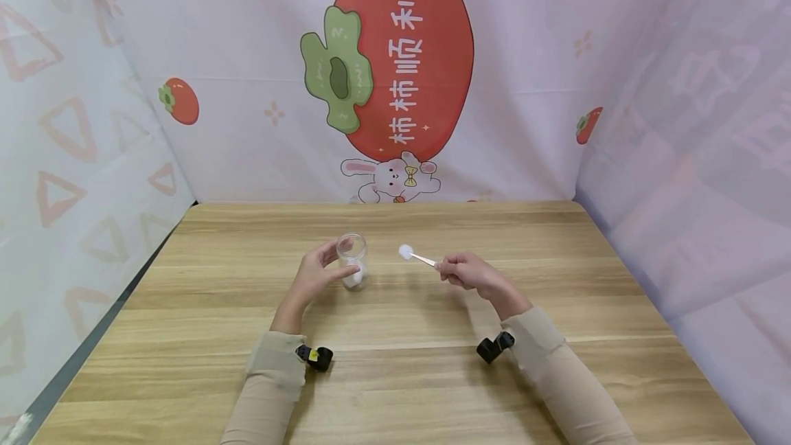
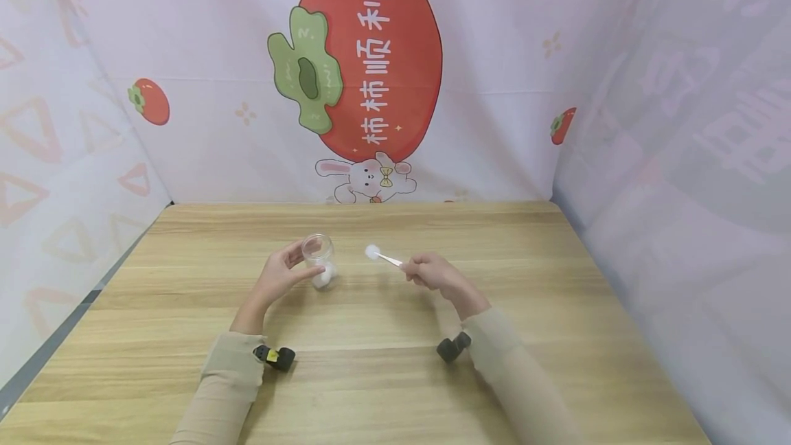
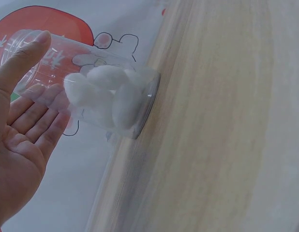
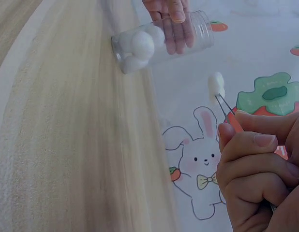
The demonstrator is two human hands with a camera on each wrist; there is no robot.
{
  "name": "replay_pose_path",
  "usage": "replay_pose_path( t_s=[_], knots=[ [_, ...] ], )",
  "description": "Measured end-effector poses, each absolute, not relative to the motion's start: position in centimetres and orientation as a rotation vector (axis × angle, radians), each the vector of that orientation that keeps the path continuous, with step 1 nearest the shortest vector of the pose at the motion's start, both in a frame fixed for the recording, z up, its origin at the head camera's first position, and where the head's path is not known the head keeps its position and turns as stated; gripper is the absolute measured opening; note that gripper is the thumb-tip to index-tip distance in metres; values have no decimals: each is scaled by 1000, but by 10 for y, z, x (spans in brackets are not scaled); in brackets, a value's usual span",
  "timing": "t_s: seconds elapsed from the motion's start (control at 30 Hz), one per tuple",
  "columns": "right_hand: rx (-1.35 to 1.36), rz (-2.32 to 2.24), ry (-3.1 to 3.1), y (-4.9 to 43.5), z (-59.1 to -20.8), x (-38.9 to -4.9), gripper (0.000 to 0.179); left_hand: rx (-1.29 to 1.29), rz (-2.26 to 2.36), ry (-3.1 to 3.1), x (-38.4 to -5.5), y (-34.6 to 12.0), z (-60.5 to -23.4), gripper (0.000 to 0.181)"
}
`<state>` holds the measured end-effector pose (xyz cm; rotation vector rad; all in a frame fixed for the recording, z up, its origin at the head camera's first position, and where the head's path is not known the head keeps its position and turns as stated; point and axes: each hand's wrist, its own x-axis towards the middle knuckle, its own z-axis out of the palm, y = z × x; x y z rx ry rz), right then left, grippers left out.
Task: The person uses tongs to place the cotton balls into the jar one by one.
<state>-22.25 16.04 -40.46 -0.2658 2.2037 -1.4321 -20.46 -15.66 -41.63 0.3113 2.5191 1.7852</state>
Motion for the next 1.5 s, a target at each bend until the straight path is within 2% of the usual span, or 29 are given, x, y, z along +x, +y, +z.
replay_pose_path(
  t_s=[0.43,0.8,1.5],
  knots=[
    [-265,-1427,2214,156,-392,-225,29,322,1776,2527,-204,-156,-415,64],
    [-312,-1440,2206,146,-383,-227,28,301,1803,2523,-222,-162,-444,70],
    [-311,-1438,2212,125,-375,-229,28,394,1813,2506,-219,-147,-443,69]
  ],
)
